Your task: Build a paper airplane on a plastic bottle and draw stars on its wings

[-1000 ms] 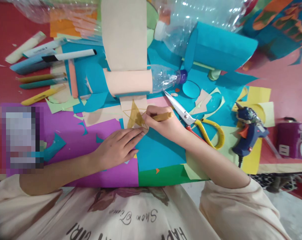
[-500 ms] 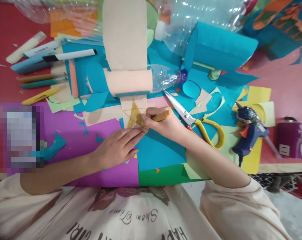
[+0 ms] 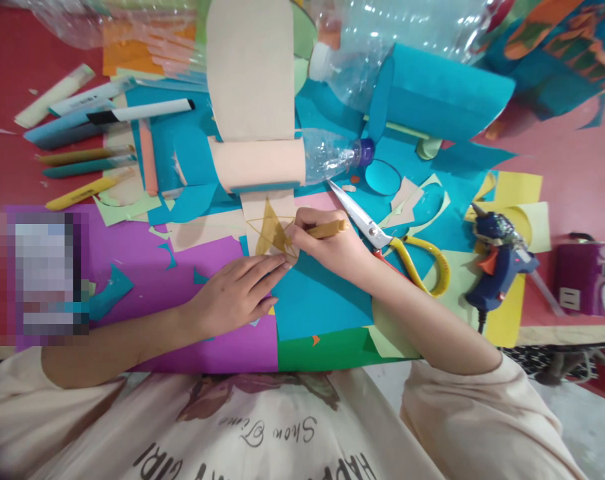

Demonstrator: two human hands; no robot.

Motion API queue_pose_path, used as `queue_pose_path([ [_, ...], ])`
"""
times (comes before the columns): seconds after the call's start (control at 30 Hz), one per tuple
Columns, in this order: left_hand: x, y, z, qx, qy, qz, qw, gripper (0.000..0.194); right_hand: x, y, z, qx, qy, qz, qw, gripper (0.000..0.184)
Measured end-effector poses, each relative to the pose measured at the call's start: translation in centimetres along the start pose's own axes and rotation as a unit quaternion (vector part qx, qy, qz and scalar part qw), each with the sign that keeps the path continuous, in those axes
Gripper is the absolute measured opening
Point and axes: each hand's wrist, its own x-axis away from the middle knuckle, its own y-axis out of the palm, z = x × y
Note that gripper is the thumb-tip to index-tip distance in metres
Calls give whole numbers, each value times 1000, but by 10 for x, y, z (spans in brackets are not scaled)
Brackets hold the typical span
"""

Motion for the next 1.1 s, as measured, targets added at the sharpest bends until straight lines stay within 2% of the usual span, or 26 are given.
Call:
queue_pose_path([
  [0.3,0,-2,0,-5,2,6,1000,46,-2,-4,-2,17,5,-53,998,27],
  [0.57,0,-1,0,16,-2,-17,1000,49,-1,-1,-2,12,0,-7,1000,26],
  [0.7,0,-2,0,3,-1,-9,1000,47,0,-1,-2,13,6,8,1000,27],
  [1.1,0,-4,1,-9,-1,-5,1000,46,-2,-5,-3,2,-10,-46,999,28],
])
